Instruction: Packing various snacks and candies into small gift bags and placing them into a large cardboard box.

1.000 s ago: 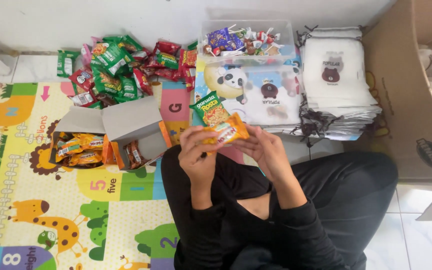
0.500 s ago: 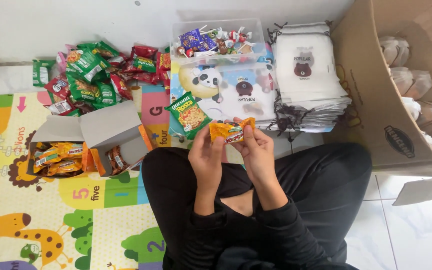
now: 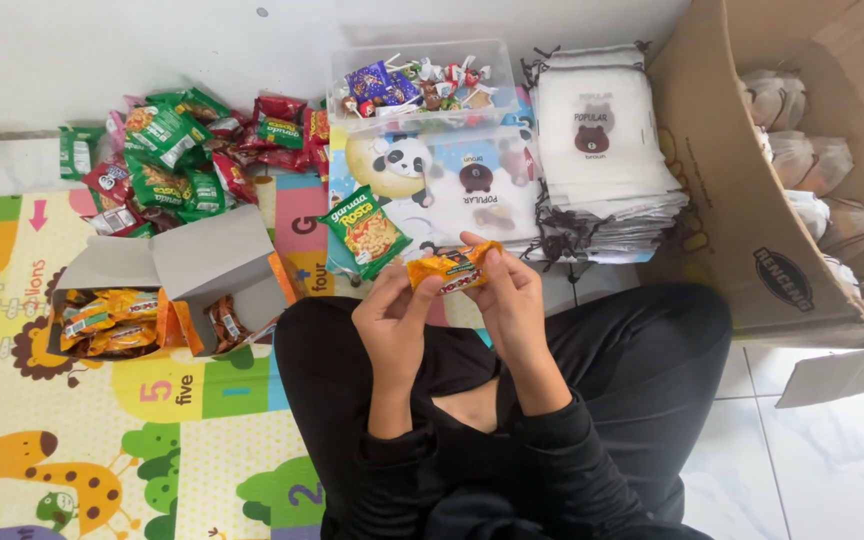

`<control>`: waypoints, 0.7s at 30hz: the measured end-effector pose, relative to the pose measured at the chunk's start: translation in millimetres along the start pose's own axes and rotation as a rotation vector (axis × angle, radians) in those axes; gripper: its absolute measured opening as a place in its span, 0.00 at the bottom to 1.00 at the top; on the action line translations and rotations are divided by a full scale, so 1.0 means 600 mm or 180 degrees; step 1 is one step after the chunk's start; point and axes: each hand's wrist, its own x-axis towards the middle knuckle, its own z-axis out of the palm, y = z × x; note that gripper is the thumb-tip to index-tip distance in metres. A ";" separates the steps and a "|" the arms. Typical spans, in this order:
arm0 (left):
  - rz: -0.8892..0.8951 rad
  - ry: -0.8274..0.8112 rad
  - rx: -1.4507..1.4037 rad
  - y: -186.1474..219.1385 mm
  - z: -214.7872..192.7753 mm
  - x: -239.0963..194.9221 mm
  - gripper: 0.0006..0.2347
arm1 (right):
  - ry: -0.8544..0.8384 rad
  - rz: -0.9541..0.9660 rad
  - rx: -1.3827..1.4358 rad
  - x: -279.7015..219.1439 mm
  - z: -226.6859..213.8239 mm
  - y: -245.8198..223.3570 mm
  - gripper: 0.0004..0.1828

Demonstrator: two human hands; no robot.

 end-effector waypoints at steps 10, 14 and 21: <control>-0.0290 -0.0388 -0.0207 0.013 -0.003 -0.011 0.13 | 0.0388 -0.0207 -0.0053 -0.001 -0.005 -0.002 0.09; -0.0577 -0.0287 -0.0554 -0.003 -0.007 -0.011 0.13 | -0.0538 0.0111 0.0342 0.005 -0.022 -0.006 0.36; -0.1584 -0.0302 -0.1384 -0.030 -0.007 -0.030 0.13 | -0.1181 0.0071 0.0741 0.026 -0.093 0.026 0.43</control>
